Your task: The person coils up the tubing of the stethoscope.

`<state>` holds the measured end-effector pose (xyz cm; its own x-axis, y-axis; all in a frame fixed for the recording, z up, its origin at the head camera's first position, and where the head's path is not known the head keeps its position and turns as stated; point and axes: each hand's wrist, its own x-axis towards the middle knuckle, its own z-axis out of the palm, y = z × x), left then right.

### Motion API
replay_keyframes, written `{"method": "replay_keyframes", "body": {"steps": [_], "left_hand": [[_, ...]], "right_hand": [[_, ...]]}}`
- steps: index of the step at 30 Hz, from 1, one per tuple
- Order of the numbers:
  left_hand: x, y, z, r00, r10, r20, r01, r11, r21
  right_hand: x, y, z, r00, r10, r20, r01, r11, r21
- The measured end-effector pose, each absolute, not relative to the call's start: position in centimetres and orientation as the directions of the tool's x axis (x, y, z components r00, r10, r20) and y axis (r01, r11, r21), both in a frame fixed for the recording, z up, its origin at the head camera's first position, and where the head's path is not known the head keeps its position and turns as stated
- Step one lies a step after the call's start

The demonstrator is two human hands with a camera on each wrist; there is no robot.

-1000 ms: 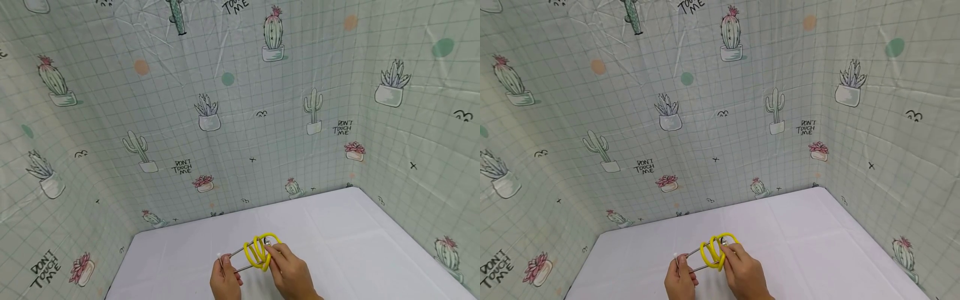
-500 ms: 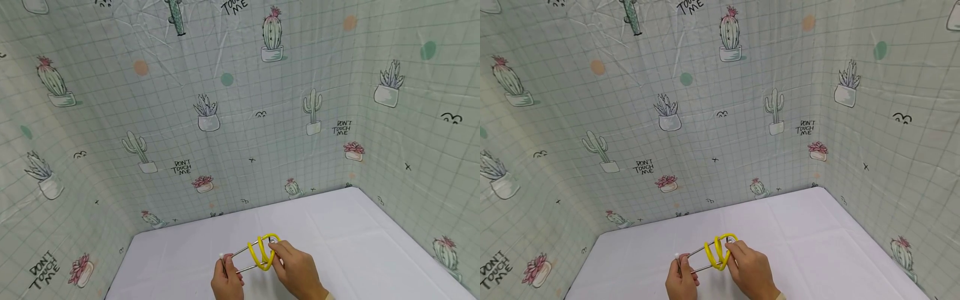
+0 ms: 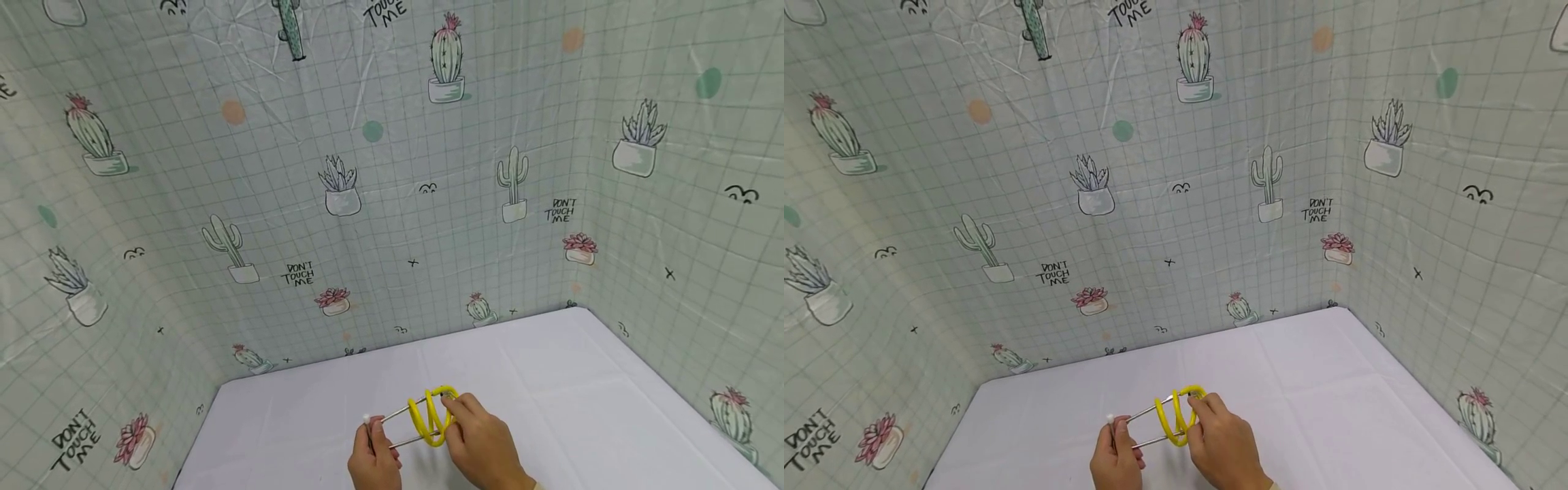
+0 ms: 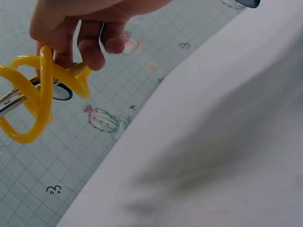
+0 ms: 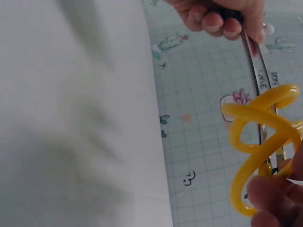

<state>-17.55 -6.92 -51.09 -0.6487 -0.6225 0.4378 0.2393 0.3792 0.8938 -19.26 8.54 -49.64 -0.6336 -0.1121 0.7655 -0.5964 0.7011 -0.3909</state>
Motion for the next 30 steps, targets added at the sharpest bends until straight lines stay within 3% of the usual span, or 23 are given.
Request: {"method": "replay_keyframes", "body": {"steps": [8,18,26,30], "left_hand": [[-17.61,-6.89,-50.98,-0.657,-0.626,0.42,0.223,0.37,0.902],[-17.63,-6.89,-50.81,-0.68,-0.625,0.383,0.218,0.326,0.92],[-17.55,-6.75,-50.7,-0.696,-0.629,0.347,0.194,0.3,0.934],[-17.61,-6.7,-50.81,-0.693,-0.64,0.334,0.184,0.291,0.939]], "right_hand": [[-18.97,8.16,-49.49,-0.742,-0.023,0.671,-0.539,0.615,-0.575],[-19.2,7.96,-50.04,-0.748,0.086,0.658,-0.515,0.551,-0.657],[-19.13,8.31,-49.77,-0.906,0.131,0.403,-0.286,0.514,-0.809],[-19.56,8.52,-49.47,-0.965,0.105,0.242,-0.185,0.38,-0.906]]}}
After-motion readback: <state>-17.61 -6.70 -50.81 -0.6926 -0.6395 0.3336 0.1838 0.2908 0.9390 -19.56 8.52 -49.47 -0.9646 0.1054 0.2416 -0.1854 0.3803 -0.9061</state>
